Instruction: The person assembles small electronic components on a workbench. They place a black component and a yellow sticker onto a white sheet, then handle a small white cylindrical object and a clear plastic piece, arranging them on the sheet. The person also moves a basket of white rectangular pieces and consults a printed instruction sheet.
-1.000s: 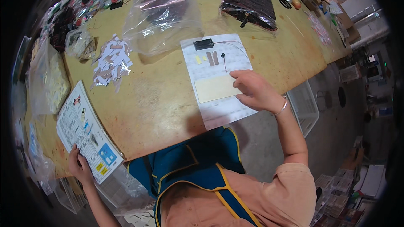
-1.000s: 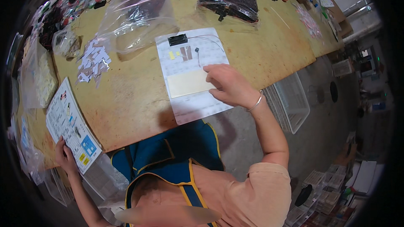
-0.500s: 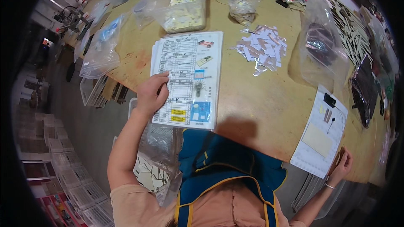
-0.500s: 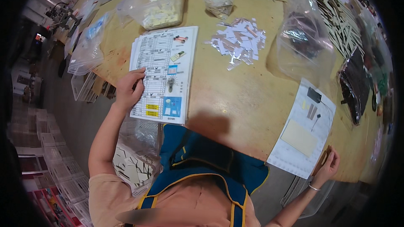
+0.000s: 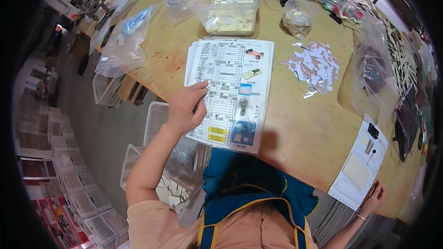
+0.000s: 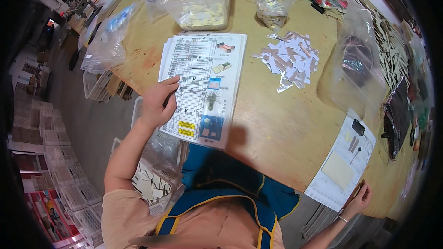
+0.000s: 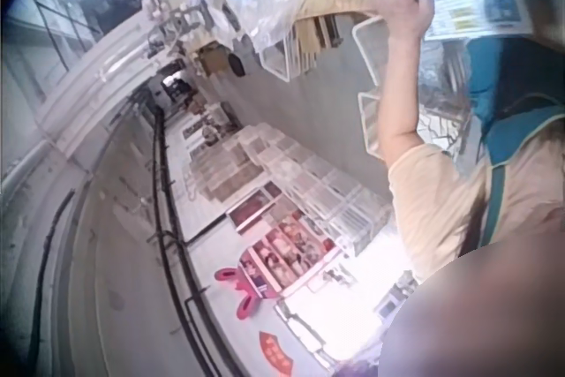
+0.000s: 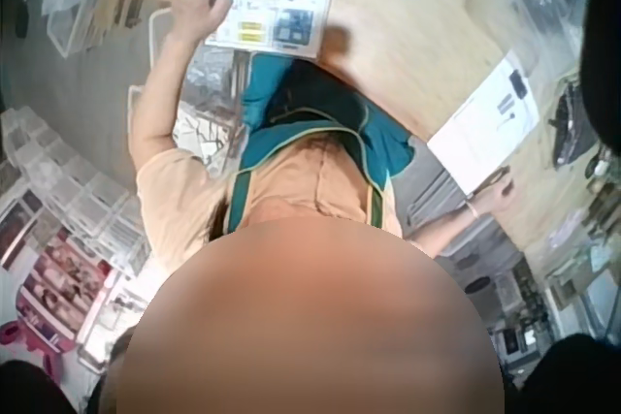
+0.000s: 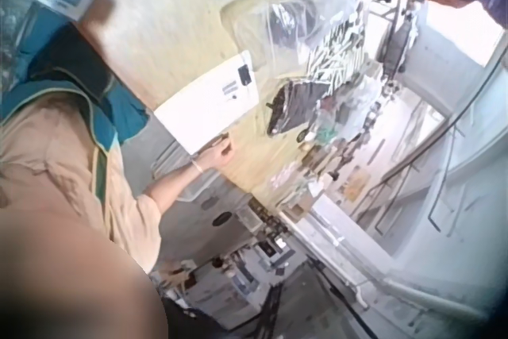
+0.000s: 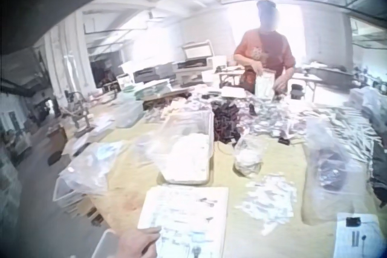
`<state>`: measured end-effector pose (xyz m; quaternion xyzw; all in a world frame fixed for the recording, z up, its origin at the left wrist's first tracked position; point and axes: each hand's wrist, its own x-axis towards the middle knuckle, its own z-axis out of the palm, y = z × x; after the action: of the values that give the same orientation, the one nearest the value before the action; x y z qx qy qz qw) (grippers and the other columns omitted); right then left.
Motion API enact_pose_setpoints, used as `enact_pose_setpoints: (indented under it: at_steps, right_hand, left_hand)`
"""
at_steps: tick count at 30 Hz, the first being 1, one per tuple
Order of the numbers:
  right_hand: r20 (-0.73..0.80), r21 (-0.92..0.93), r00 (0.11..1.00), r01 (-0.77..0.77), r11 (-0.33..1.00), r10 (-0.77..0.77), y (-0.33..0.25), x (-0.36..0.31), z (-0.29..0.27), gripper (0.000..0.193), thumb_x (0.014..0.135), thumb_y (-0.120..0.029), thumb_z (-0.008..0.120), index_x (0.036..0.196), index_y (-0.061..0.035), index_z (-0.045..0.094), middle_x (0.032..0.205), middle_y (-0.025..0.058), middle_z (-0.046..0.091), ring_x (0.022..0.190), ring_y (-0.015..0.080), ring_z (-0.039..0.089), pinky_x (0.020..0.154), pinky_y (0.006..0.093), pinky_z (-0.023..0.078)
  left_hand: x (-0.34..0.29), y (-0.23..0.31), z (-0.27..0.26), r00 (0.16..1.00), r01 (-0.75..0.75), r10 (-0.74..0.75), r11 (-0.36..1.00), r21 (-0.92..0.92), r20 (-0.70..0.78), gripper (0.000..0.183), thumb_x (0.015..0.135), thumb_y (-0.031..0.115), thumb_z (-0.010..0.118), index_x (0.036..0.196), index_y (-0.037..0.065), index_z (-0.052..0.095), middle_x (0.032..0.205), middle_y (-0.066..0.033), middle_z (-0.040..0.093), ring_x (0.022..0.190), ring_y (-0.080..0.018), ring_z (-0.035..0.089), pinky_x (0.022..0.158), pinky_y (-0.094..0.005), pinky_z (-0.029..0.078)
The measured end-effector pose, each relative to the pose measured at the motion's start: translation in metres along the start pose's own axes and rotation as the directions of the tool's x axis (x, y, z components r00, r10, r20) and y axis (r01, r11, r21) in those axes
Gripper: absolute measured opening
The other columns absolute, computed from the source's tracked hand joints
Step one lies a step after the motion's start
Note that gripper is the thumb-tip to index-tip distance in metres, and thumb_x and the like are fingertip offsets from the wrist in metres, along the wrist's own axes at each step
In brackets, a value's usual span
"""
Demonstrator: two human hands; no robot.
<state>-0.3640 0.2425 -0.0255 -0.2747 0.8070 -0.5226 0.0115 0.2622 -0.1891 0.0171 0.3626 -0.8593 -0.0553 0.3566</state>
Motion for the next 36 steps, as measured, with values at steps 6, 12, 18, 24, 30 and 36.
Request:
enact_pose_setpoints:
  at_steps: [6, 12, 18, 24, 30, 36]
  right_hand:
    - [-0.022, 0.015, 1.000, 0.004, 1.000, -0.004, 0.007, 0.002, -0.003, 0.023, 0.106, -0.014, 0.058, 0.115, 0.0037, 0.068, 0.114, 0.0084, 0.071, 0.104, 0.0138, 0.064, 0.095, 0.0282, 0.050]
    - [-0.027, -0.029, 0.999, 0.017, 0.999, -0.018, 0.005, 0.002, -0.003, 0.022, 0.106, -0.014, 0.059, 0.114, 0.0035, 0.069, 0.112, 0.0079, 0.072, 0.100, 0.0129, 0.064, 0.091, 0.0272, 0.052]
    - [-0.029, 0.020, 0.999, 0.025, 0.999, -0.024, 0.003, 0.001, 0.001, 0.021, 0.106, -0.014, 0.059, 0.114, 0.0029, 0.069, 0.109, 0.0067, 0.071, 0.097, 0.0118, 0.064, 0.086, 0.0258, 0.053]
    - [-0.028, 0.076, 0.999, -0.029, 0.997, 0.031, -0.001, -0.001, 0.002, 0.021, 0.106, -0.014, 0.059, 0.113, 0.0026, 0.069, 0.110, 0.0066, 0.071, 0.097, 0.0118, 0.063, 0.086, 0.0257, 0.053]
    - [-0.017, 0.035, 1.000, -0.007, 0.999, 0.008, 0.000, 0.001, 0.002, 0.021, 0.106, -0.014, 0.059, 0.114, 0.0026, 0.069, 0.110, 0.0068, 0.070, 0.097, 0.0122, 0.063, 0.088, 0.0257, 0.053]
    - [-0.016, -0.023, 1.000, 0.026, 0.999, -0.026, -0.005, 0.000, 0.003, 0.021, 0.106, -0.014, 0.060, 0.113, 0.0032, 0.069, 0.109, 0.0068, 0.070, 0.096, 0.0123, 0.063, 0.087, 0.0262, 0.053]
  left_hand:
    - [-0.004, -0.002, 0.001, 1.000, 0.011, -0.011, 1.000, 0.009, -0.007, 0.028, 0.079, -0.004, 0.063, 0.105, -0.002, 0.069, 0.119, -0.0183, 0.072, 0.093, -0.0332, 0.071, 0.080, -0.0403, 0.056]
    - [-0.003, -0.002, 0.001, 0.999, 0.019, -0.018, 1.000, 0.021, -0.034, 0.028, 0.074, -0.001, 0.065, 0.102, -0.001, 0.071, 0.116, -0.0150, 0.073, 0.081, -0.0295, 0.067, 0.072, -0.0382, 0.054]
    - [-0.004, -0.001, -0.001, 0.998, 0.058, -0.059, 0.998, 0.018, 0.029, 0.029, 0.077, 0.001, 0.064, 0.105, -0.001, 0.068, 0.122, -0.0179, 0.071, 0.089, -0.0324, 0.069, 0.077, -0.0401, 0.055]
    - [-0.003, 0.000, -0.001, 0.997, 0.062, -0.064, 0.997, 0.041, 0.036, 0.029, 0.077, 0.001, 0.063, 0.105, 0.000, 0.068, 0.122, -0.0168, 0.071, 0.090, -0.0323, 0.069, 0.077, -0.0403, 0.054]
    - [-0.003, 0.001, -0.001, 0.998, 0.063, -0.064, 0.997, 0.041, 0.030, 0.028, 0.077, 0.001, 0.063, 0.104, 0.000, 0.068, 0.122, -0.0166, 0.071, 0.092, -0.0324, 0.069, 0.078, -0.0402, 0.054]
    - [-0.003, -0.002, 0.001, 0.999, 0.044, -0.045, 0.998, 0.050, 0.011, 0.029, 0.075, 0.003, 0.065, 0.104, 0.001, 0.068, 0.121, -0.0135, 0.072, 0.089, -0.0292, 0.068, 0.078, -0.0393, 0.053]
